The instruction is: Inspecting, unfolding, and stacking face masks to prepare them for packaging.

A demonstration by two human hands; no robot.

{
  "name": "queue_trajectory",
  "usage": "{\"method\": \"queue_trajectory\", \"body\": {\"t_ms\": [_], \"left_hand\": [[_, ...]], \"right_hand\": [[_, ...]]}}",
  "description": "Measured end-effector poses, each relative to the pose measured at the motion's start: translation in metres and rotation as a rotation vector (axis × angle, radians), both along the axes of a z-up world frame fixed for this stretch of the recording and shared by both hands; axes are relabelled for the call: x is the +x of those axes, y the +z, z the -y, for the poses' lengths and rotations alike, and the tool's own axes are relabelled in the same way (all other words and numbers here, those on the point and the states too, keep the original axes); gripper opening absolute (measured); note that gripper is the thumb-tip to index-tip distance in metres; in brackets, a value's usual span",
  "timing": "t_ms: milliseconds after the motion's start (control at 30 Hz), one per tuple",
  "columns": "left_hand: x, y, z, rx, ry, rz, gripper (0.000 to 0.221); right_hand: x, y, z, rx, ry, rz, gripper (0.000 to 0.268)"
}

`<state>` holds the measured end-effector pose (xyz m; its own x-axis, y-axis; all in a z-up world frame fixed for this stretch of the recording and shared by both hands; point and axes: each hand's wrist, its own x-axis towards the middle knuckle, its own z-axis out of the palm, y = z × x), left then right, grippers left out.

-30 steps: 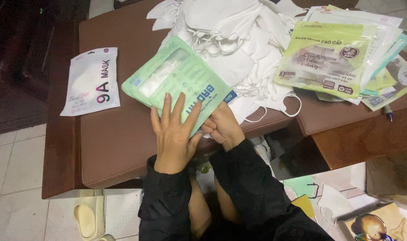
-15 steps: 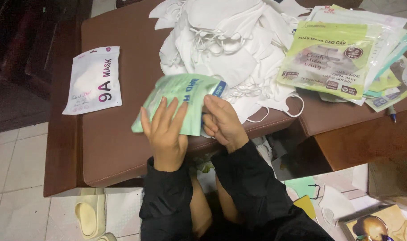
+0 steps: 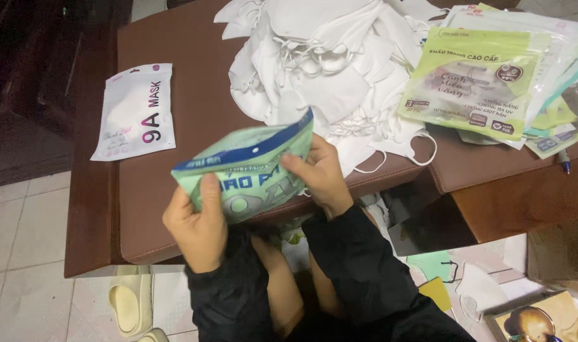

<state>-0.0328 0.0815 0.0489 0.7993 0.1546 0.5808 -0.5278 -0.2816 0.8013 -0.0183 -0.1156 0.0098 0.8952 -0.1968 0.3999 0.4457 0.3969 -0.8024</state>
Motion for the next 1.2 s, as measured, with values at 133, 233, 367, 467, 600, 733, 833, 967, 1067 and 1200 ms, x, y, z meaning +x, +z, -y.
{"method": "queue_trajectory", "body": {"t_ms": [133, 233, 367, 467, 600, 733, 833, 967, 1067, 1200], "left_hand": [[0.002, -0.008, -0.003, -0.131, -0.028, -0.165, 0.016], [0.009, -0.015, -0.001, -0.405, -0.084, -0.191, 0.024], [0.021, -0.02, -0.012, -0.513, -0.063, -0.183, 0.02], [0.017, -0.018, -0.01, -0.328, -0.193, -0.292, 0.027], [0.026, -0.019, -0.006, -0.167, -0.246, -0.362, 0.018], [0.033, -0.028, -0.01, -0.509, -0.145, -0.329, 0.017], [0.031, -0.016, -0.014, -0.6, -0.095, -0.322, 0.022], [0.046, -0.045, -0.034, -0.488, 0.177, -0.054, 0.043], [0.044, -0.043, -0.037, -0.476, 0.332, 0.064, 0.04], [0.045, -0.042, -0.04, -0.554, 0.364, 0.118, 0.026]], "right_hand": [[0.001, -0.01, 0.003, 0.062, -0.007, -0.104, 0.013], [0.002, -0.01, -0.002, 0.116, 0.048, -0.106, 0.018], [0.004, 0.001, -0.006, 0.307, -0.086, -0.128, 0.018], [0.002, 0.01, -0.004, 0.349, -0.136, -0.155, 0.021], [0.006, 0.007, -0.003, 0.337, -0.116, -0.212, 0.023], [-0.009, 0.019, -0.014, 0.099, 0.022, -0.299, 0.033], [-0.009, 0.025, -0.026, -0.181, 0.136, -0.321, 0.038], [0.013, 0.016, -0.049, -0.268, 0.048, -0.391, 0.035], [0.052, 0.011, -0.056, -0.343, -0.176, -0.4, 0.039], [0.151, -0.043, -0.028, -0.532, -0.483, -0.287, 0.034]]}}
